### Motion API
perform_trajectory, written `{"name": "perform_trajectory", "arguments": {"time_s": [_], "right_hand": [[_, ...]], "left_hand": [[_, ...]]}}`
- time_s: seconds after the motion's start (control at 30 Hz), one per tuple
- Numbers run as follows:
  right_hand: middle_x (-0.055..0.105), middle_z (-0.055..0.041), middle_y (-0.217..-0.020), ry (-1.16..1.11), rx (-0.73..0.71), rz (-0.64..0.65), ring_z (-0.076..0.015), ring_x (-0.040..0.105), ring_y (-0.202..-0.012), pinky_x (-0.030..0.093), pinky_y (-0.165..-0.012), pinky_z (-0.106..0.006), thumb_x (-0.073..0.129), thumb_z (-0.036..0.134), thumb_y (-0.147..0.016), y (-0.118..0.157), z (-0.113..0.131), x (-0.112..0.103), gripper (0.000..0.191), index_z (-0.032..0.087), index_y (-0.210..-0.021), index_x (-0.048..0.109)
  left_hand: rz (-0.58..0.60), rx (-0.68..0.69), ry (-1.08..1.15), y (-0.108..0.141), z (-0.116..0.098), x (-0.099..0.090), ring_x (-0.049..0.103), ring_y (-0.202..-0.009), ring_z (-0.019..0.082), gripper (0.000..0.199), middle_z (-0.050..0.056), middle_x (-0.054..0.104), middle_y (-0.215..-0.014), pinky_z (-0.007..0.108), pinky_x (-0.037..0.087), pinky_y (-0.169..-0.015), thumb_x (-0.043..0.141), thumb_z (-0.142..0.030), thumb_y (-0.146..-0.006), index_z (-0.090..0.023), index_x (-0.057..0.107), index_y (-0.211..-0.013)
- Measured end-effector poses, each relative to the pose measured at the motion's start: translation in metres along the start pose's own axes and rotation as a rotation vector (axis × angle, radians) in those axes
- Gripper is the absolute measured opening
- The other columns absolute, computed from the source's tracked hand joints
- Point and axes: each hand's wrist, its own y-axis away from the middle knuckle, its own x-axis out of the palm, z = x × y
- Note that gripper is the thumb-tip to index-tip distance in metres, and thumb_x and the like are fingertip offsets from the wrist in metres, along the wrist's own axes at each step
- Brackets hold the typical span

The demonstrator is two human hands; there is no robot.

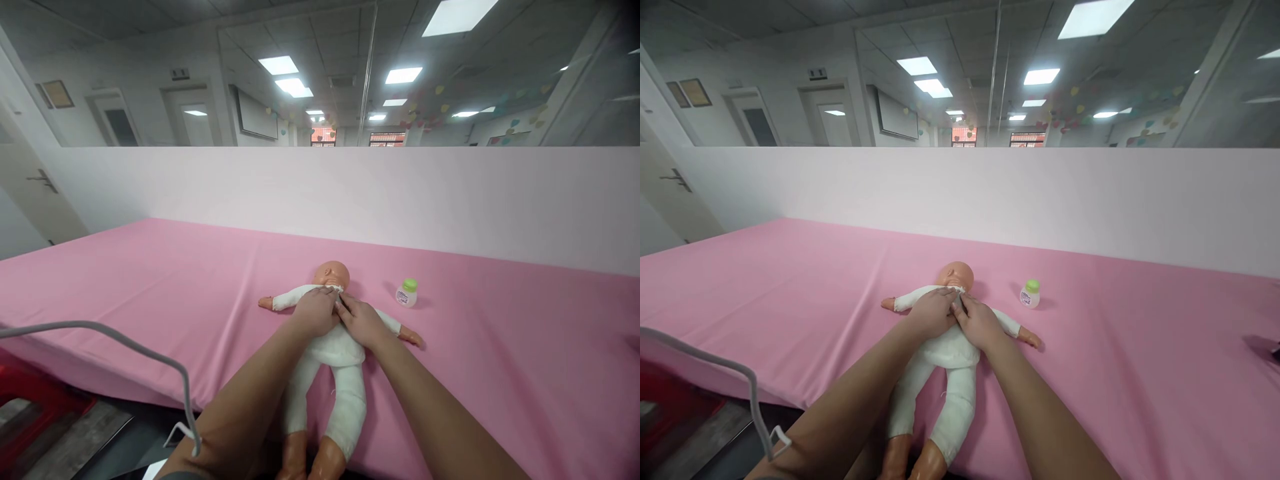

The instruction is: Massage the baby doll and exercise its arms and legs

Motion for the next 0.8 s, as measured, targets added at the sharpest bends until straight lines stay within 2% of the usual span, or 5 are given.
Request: {"name": "perform_trajectory", "arguments": {"time_s": [0.3,0.5,0.6,0.73,0.8], "right_hand": [[0.060,-0.0079,-0.153,0.009,0.019,0.057,-0.0257,0.057,-0.139,0.042,-0.116,-0.043,0.040,0.057,-0.106,0.003,-0.003,0.003,0.057,0.026,-0.153,0.053],[0.056,-0.0101,-0.157,0.003,-0.044,0.010,-0.0246,0.051,-0.146,0.035,-0.123,-0.043,0.040,0.056,-0.107,0.007,-0.004,0.007,0.058,0.021,-0.149,0.057],[0.055,-0.0116,-0.157,0.019,-0.001,0.006,-0.0269,0.047,-0.149,0.033,-0.124,-0.046,0.046,0.059,-0.103,0.012,-0.005,0.006,0.062,0.019,-0.148,0.059],[0.063,-0.0113,-0.148,0.093,0.027,-0.061,-0.0293,0.055,-0.141,0.039,-0.120,-0.047,0.045,0.059,-0.102,0.017,-0.002,0.000,0.058,0.021,-0.141,0.065],[0.069,-0.0128,-0.138,0.157,0.049,-0.108,-0.0309,0.061,-0.134,0.043,-0.115,-0.049,0.039,0.060,-0.104,0.018,0.001,-0.003,0.058,0.021,-0.135,0.069]], "left_hand": [[0.054,-0.014,0.036,0.007,0.005,0.003,0.061,-0.135,0.033,0.051,0.014,0.066,-0.145,0.047,0.048,-0.115,0.060,-0.025,-0.091,-0.015,0.064,-0.141],[-0.040,-0.006,0.146,0.022,0.003,-0.005,0.062,-0.134,0.027,0.047,0.008,0.068,-0.143,0.039,0.048,-0.115,0.058,-0.032,-0.095,-0.021,0.065,-0.140],[-0.141,-0.191,0.224,0.035,0.007,-0.004,0.066,-0.127,0.026,0.044,0.008,0.071,-0.137,0.037,0.053,-0.108,0.057,-0.036,-0.096,-0.022,0.065,-0.136],[-0.314,-0.648,0.295,0.054,0.025,0.009,0.073,-0.105,0.028,0.033,0.012,0.077,-0.116,0.043,0.059,-0.088,0.054,-0.037,-0.094,-0.019,0.066,-0.120],[-0.298,-0.734,0.326,0.062,0.034,0.018,0.074,-0.092,0.027,0.029,0.011,0.077,-0.101,0.041,0.059,-0.076,0.047,-0.036,-0.096,-0.018,0.064,-0.112]]}}
